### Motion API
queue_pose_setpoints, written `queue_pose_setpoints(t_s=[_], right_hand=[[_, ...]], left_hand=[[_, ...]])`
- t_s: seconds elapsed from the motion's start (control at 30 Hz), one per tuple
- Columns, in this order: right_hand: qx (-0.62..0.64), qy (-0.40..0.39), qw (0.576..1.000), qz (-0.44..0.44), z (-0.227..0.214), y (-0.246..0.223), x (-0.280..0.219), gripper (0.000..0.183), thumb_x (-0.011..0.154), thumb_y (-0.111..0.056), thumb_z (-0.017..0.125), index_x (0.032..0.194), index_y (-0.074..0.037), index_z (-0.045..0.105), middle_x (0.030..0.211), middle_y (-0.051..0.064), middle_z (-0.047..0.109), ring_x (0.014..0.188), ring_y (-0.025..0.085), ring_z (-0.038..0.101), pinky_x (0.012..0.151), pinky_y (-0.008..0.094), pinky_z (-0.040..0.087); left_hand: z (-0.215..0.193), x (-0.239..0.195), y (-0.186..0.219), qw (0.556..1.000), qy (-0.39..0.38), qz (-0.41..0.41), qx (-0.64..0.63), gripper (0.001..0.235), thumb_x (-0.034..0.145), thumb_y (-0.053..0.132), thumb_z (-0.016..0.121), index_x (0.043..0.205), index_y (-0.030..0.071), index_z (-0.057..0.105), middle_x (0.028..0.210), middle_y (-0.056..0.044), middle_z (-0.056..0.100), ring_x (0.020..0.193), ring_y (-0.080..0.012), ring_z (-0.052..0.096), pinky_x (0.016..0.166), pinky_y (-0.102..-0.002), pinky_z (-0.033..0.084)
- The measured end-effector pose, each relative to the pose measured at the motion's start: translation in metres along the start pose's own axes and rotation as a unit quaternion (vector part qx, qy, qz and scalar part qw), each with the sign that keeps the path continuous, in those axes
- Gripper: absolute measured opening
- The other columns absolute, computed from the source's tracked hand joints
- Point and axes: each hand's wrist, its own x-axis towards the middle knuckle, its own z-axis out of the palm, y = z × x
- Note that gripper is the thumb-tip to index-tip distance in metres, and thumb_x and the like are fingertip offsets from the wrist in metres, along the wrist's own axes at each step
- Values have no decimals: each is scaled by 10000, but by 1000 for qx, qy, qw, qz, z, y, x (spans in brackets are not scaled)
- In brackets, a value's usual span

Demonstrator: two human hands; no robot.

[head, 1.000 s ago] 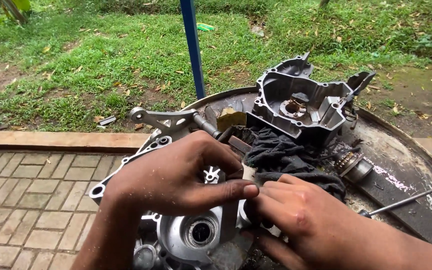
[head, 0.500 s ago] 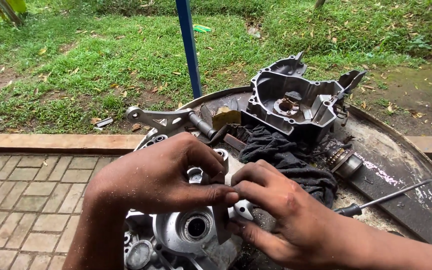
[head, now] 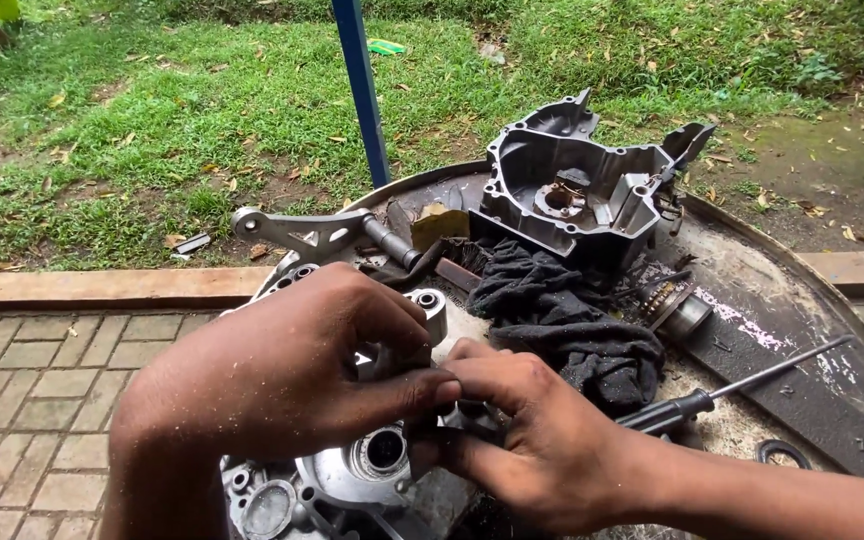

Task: The person uses a metal file to smooth the edges of a disassembled engine casing, then fits a black rubber seal into a circular groove on the casing. The work is performed on a metal drum surface outdoors with other engine parts and tools nearby.

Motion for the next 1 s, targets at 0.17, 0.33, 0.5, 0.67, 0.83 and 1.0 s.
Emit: queue_pose_setpoints(t_s=[0.17,0.33,0.5,0.67,0.83,1.0], right_hand=[[-10,6,999,-34,0,2,0,83,905,-60,706,914,-88,628,814,24,630,712,172,596,673,327,503],[-24,-18,999,-42,-2,3,2,116,878,25,624,857,-86,597,773,42,628,656,201,619,614,329,489],[-39,-10,998,-47,-1,4,0,112,867,19,624,855,-91,643,787,23,678,696,199,640,661,329,506],[-36,8,998,-50,3,8,-3,109,929,-52,665,859,-78,586,758,41,611,660,202,577,624,332,474],[-10,-17,1000,-7,2,3,6,130,891,-25,692,858,-89,584,772,19,626,678,169,594,630,316,495],[-2,-14,1000,-16,4,4,8,134,918,-31,692,864,-78,579,766,8,602,662,159,563,611,318,481]], left_hand=[[2,0,-5,1000,14,6,20,564,981,452,759,542,135,598,542,30,566,508,-105,448,503,-346,389],[2,-1,-9,999,22,31,13,523,959,449,763,557,138,636,519,12,592,482,-129,467,494,-362,406],[5,1,-13,999,18,47,10,525,963,444,749,558,133,629,531,8,588,498,-127,472,505,-364,408],[7,0,-14,998,22,51,-3,540,984,432,748,563,130,596,565,26,591,492,-113,512,499,-351,434],[5,-1,-11,999,20,24,5,459,956,452,730,594,171,720,574,56,712,512,-90,622,546,-325,498],[5,1,-15,999,-1,-24,44,579,989,468,765,545,138,593,496,25,560,479,-116,439,502,-348,409]])
